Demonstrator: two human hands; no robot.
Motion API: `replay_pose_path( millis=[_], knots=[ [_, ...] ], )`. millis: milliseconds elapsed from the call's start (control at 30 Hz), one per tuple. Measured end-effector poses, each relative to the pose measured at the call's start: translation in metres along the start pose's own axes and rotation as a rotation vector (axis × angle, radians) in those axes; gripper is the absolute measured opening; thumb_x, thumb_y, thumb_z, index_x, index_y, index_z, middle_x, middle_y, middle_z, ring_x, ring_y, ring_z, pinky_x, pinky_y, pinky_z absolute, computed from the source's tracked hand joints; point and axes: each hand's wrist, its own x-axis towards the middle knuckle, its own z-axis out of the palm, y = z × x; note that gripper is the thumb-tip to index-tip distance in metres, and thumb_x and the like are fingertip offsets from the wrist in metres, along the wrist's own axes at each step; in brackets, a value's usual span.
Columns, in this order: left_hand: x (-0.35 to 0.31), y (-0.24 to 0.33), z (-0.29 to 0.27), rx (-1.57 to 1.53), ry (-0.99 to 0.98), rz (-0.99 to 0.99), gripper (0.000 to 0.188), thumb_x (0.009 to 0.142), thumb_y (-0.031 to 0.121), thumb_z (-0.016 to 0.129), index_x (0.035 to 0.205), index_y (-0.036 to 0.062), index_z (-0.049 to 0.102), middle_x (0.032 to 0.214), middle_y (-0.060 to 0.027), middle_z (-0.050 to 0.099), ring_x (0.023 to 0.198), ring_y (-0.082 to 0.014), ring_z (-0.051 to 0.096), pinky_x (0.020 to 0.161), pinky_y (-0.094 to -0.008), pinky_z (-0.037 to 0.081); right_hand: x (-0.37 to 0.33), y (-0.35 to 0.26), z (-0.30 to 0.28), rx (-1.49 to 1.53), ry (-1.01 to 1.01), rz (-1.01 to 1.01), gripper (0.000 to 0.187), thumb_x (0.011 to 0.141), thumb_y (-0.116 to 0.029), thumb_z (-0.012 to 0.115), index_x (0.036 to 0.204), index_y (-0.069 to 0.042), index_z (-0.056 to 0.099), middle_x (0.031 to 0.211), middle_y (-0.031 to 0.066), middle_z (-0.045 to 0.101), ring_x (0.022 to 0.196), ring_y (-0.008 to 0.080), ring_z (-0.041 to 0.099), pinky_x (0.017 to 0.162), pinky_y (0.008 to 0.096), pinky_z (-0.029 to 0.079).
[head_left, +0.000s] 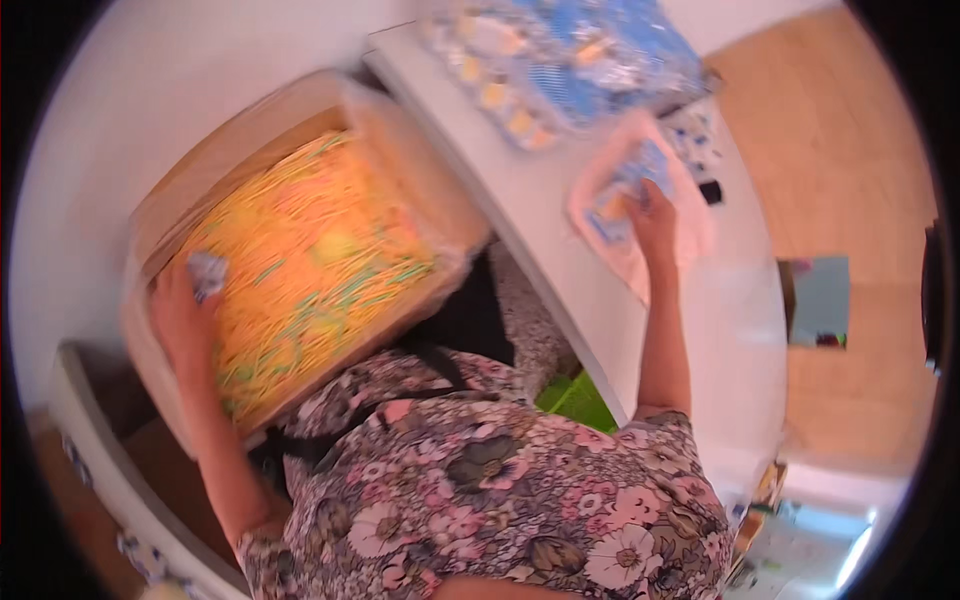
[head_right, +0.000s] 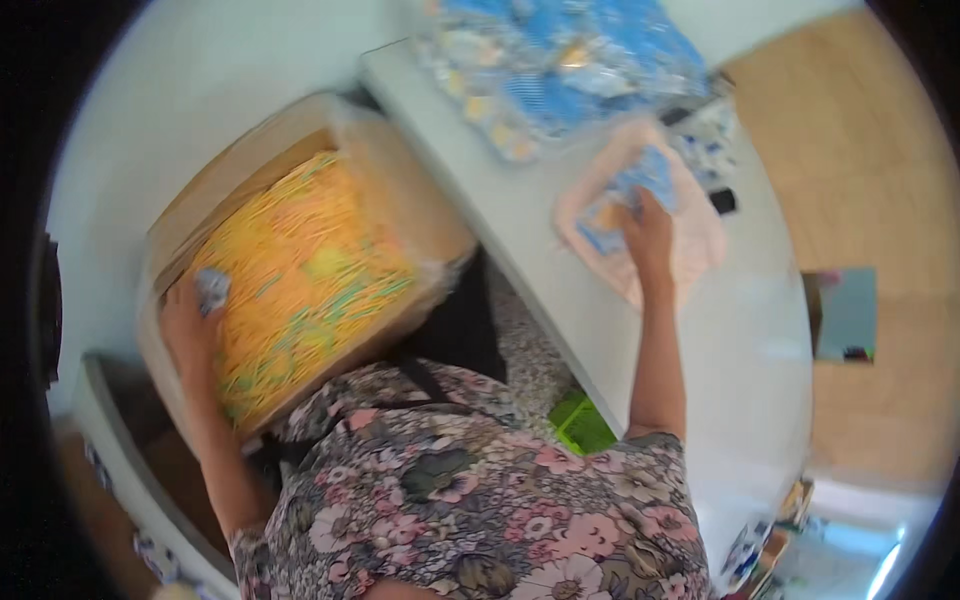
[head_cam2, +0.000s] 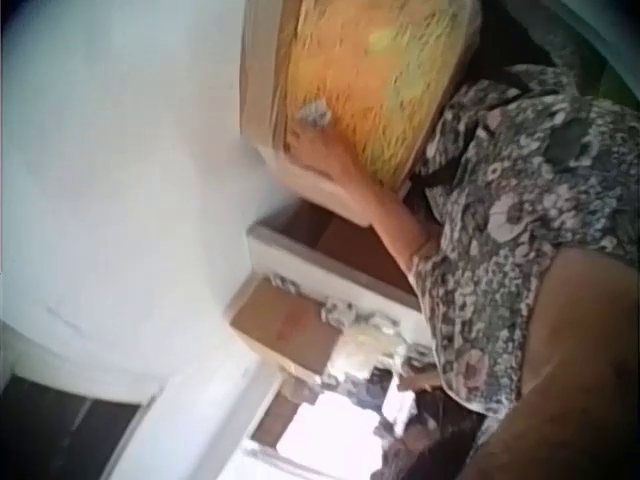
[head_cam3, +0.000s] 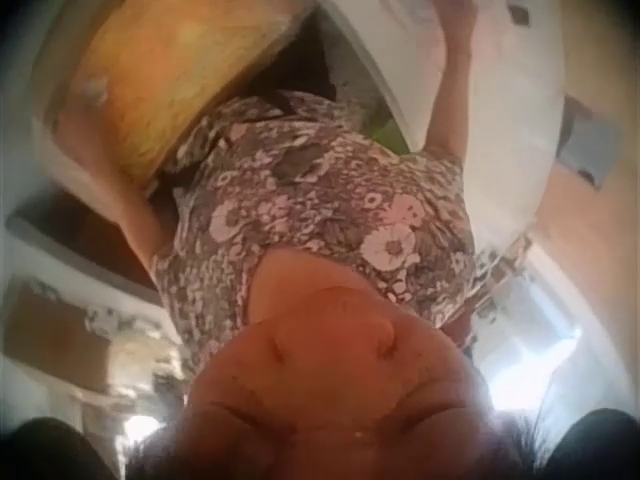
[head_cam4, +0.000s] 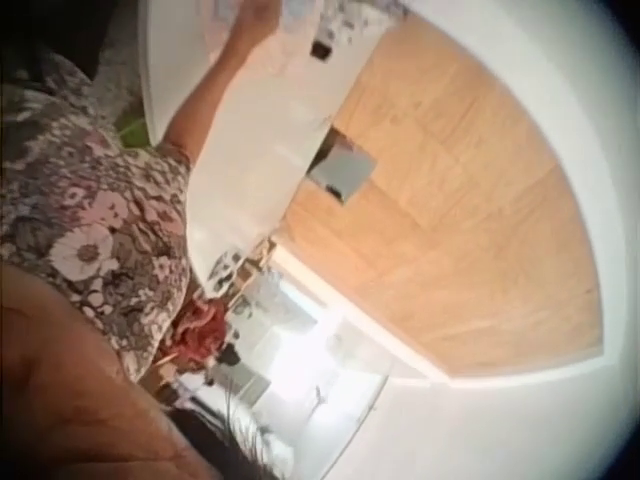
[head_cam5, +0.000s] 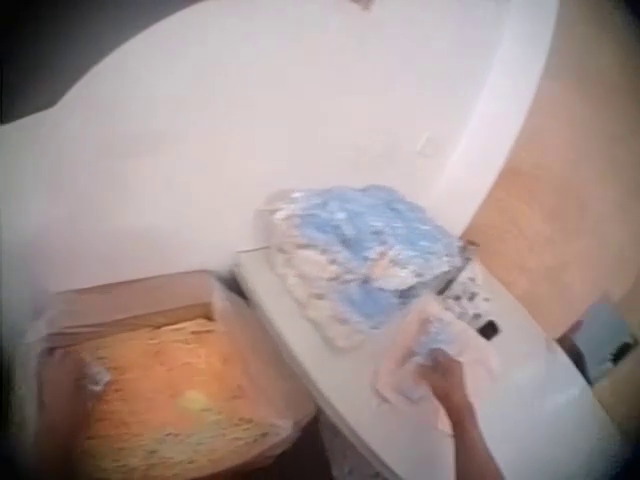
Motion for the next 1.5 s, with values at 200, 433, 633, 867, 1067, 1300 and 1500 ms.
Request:
replay_pose_path(
  millis=[200,433,633,867,1067,1300,1500],
  knots=[
    [-0.011,-0.059,0.013,-0.188,0.089,-0.082,0.060,0.056,0.014,0.083,0.110,0.0076,0.058,0.103,-0.0124,0.059,0.100,-0.0331,0.055,0.083,-0.0445,0.044,-0.032,-0.077,-0.035,-0.298,0.322,-0.262,0.044,0.079,-0.017,0.073,0.116,0.002,0.059,0.119,0.0185,0.059,0.110,0.0335,0.055,0.096,0.0413,0.042],
    [-0.032,-0.081,0.000,-0.274,0.059,-0.260,0.063,0.053,0.016,0.087,0.106,0.0134,0.053,0.109,-0.0082,0.054,0.107,-0.0312,0.050,0.085,-0.0459,0.035,-0.050,-0.218,-0.035,-0.124,0.353,-0.515,0.032,0.084,-0.004,0.066,0.116,-0.002,0.060,0.128,0.0157,0.053,0.120,0.0313,0.048,0.099,0.0393,0.040],
    [-0.029,-0.085,-0.005,-0.334,0.166,-0.243,0.060,0.058,0.009,0.084,0.108,0.0111,0.052,0.097,-0.0068,0.059,0.098,-0.0292,0.055,0.082,-0.0447,0.035,-0.057,-0.266,-0.015,-0.071,0.277,-0.661,0.030,0.081,0.002,0.066,0.110,-0.003,0.063,0.126,0.0148,0.054,0.118,0.0307,0.048,0.096,0.0409,0.040],
    [-0.023,-0.091,0.009,-0.380,0.272,-0.177,0.036,0.066,0.003,0.078,0.096,0.0059,0.059,0.091,-0.0123,0.067,0.083,-0.0295,0.064,0.075,-0.0402,0.043,-0.068,-0.286,-0.006,0.026,0.231,-0.667,0.027,0.079,0.004,0.066,0.105,-0.002,0.065,0.123,0.0145,0.056,0.112,0.0304,0.052,0.093,0.0396,0.041],
    [-0.024,-0.082,-0.031,-0.811,0.261,-0.198,0.016,0.076,0.001,0.071,0.090,0.0017,0.064,0.082,-0.0064,0.069,0.072,-0.0175,0.065,0.064,-0.0284,0.049,-0.072,-0.386,0.040,0.433,-0.074,-0.740,0.023,0.081,0.000,0.066,0.104,0.000,0.064,0.118,0.0134,0.058,0.101,0.0264,0.058,0.088,0.0346,0.046],
    [-0.022,-0.081,-0.035,-1.407,-0.036,-0.059,0.017,0.087,0.004,0.061,0.104,0.0017,0.064,0.085,0.0011,0.066,0.079,-0.0050,0.057,0.069,-0.0240,0.048,-0.064,-0.487,0.177,0.613,-0.765,-0.680,0.015,0.086,-0.015,0.062,0.092,-0.002,0.067,0.095,0.0102,0.064,0.086,0.0233,0.062,0.071,0.0335,0.050],
    [-0.034,-0.106,-0.010,-1.498,0.013,-0.200,0.016,0.093,0.007,0.057,0.105,-0.0006,0.065,0.084,0.0033,0.065,0.075,-0.0025,0.056,0.065,-0.0198,0.047,-0.091,-0.488,0.216,-0.079,-0.544,-1.126,0.013,0.079,-0.016,0.059,0.076,-0.005,0.065,0.085,0.0110,0.064,0.084,0.0278,0.064,0.069,0.0381,0.052]
  ],
)
